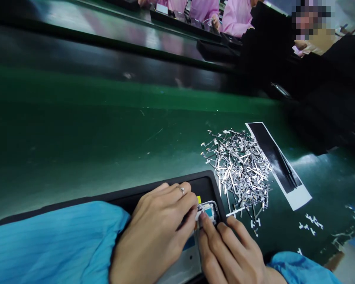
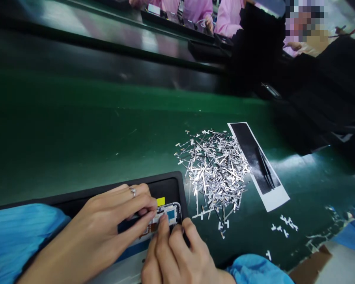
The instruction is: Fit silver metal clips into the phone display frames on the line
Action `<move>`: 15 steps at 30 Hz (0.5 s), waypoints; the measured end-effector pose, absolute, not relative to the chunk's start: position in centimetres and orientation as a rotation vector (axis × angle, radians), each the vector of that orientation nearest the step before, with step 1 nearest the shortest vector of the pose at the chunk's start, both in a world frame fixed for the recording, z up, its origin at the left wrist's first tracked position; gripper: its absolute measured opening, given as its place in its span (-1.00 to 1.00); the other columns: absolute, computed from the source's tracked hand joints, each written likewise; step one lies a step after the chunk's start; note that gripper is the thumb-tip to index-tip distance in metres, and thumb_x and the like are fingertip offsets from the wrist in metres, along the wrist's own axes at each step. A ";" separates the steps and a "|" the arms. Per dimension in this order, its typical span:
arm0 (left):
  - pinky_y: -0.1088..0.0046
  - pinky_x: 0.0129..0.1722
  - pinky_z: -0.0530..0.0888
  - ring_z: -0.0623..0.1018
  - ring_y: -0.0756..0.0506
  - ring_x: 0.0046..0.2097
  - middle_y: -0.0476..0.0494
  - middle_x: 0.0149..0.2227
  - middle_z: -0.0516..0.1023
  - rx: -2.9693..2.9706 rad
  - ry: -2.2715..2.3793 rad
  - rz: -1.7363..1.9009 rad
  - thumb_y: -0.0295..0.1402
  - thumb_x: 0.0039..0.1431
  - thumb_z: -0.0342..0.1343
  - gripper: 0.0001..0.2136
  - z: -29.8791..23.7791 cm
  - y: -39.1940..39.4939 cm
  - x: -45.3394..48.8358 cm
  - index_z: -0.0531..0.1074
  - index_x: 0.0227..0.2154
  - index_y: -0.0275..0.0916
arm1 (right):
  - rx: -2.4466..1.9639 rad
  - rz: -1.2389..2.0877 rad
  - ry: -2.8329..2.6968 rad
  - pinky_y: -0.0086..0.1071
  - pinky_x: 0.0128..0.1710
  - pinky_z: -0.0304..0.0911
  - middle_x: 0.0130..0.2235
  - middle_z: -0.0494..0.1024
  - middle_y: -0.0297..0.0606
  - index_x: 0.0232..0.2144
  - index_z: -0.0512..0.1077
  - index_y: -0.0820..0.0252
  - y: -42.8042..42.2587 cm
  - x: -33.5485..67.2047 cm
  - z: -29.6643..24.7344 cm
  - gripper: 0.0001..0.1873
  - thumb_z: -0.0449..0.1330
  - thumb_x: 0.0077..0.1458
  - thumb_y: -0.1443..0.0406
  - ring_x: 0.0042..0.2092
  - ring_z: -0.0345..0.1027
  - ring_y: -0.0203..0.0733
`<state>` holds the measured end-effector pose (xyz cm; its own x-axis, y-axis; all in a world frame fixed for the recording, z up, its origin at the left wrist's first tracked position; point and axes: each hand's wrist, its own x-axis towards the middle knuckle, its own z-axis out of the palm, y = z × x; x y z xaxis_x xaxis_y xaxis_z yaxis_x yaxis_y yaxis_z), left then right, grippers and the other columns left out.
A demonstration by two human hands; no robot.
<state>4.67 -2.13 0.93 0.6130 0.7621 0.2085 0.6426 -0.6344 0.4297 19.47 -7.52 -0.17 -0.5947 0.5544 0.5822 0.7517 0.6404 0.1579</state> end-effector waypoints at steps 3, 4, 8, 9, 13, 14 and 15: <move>0.52 -0.48 0.38 0.46 -0.04 -0.41 -0.10 -0.38 0.51 2.565 1.132 0.549 -0.51 0.07 -0.18 -0.74 0.8 -2.2 4.7 0.42 -0.51 -0.24 | -1.030 -0.551 -2.377 -0.34 -0.32 0.17 -0.42 0.53 -0.18 -0.53 0.38 0.31 -7.4 19.4 0.0 -0.62 -0.19 0.05 0.56 -0.47 0.33 -0.25; 0.52 -0.48 0.39 0.47 -0.04 -0.41 -0.10 -0.38 0.51 2.577 1.120 0.552 -0.51 0.06 -0.18 -0.74 0.8 -2.2 4.7 0.42 -0.52 -0.23 | -1.031 -0.546 -2.386 -0.34 -0.32 0.17 -0.41 0.53 -0.18 -0.53 0.38 0.31 -7.4 19.4 0.0 -0.62 -0.19 0.05 0.56 -0.46 0.33 -0.24; 0.50 -0.49 0.40 0.48 -0.06 -0.42 -0.10 -0.43 0.51 2.567 1.177 0.603 -0.53 0.06 -0.23 -0.70 0.9 -2.4 5.0 0.40 -0.56 -0.24 | -1.052 -0.537 -2.397 -0.32 -0.30 0.16 -0.38 0.53 -0.16 -0.50 0.39 0.32 -7.7 19.6 -0.2 -0.60 -0.21 0.05 0.57 -0.45 0.33 -0.24; 0.50 -0.48 0.40 0.48 -0.05 -0.42 -0.08 -0.45 0.50 2.562 1.182 0.612 -0.54 0.06 -0.23 -0.70 0.9 -2.4 5.1 0.40 -0.57 -0.24 | -1.054 -0.539 -2.396 -0.32 -0.30 0.16 -0.38 0.53 -0.16 -0.50 0.39 0.32 -7.7 19.6 -0.2 -0.60 -0.21 0.05 0.57 -0.45 0.33 -0.24; 0.51 -0.44 0.40 0.48 -0.03 -0.42 -0.04 -0.45 0.50 2.555 1.139 0.589 -0.53 0.06 -0.21 -0.71 1.0 -2.4 5.0 0.39 -0.57 -0.22 | -1.038 -0.536 -2.417 -0.34 -0.31 0.16 -0.38 0.53 -0.17 -0.50 0.39 0.32 -7.7 19.5 -0.2 -0.61 -0.20 0.04 0.57 -0.45 0.34 -0.25; 0.51 -0.44 0.40 0.48 -0.03 -0.42 -0.04 -0.45 0.50 2.553 1.145 0.598 -0.53 0.06 -0.21 -0.71 0.9 -2.4 4.9 0.39 -0.57 -0.21 | -1.034 -0.540 -2.414 -0.34 -0.31 0.16 -0.38 0.53 -0.17 -0.50 0.39 0.32 -7.6 19.5 -0.2 -0.61 -0.20 0.04 0.57 -0.45 0.34 -0.25; 0.50 -0.43 0.40 0.48 -0.03 -0.42 -0.03 -0.46 0.51 2.555 1.152 0.608 -0.53 0.05 -0.22 -0.71 0.9 -2.4 4.9 0.39 -0.58 -0.21 | -1.030 -0.544 -2.410 -0.34 -0.31 0.16 -0.39 0.53 -0.17 -0.50 0.39 0.32 -7.6 19.4 -0.2 -0.62 -0.19 0.04 0.57 -0.45 0.34 -0.25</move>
<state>4.85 -2.39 0.94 0.5949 0.7597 0.2625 0.6452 -0.6461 0.4078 19.44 -7.58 -0.21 -0.6135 0.5649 0.5518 0.7471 0.6416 0.1739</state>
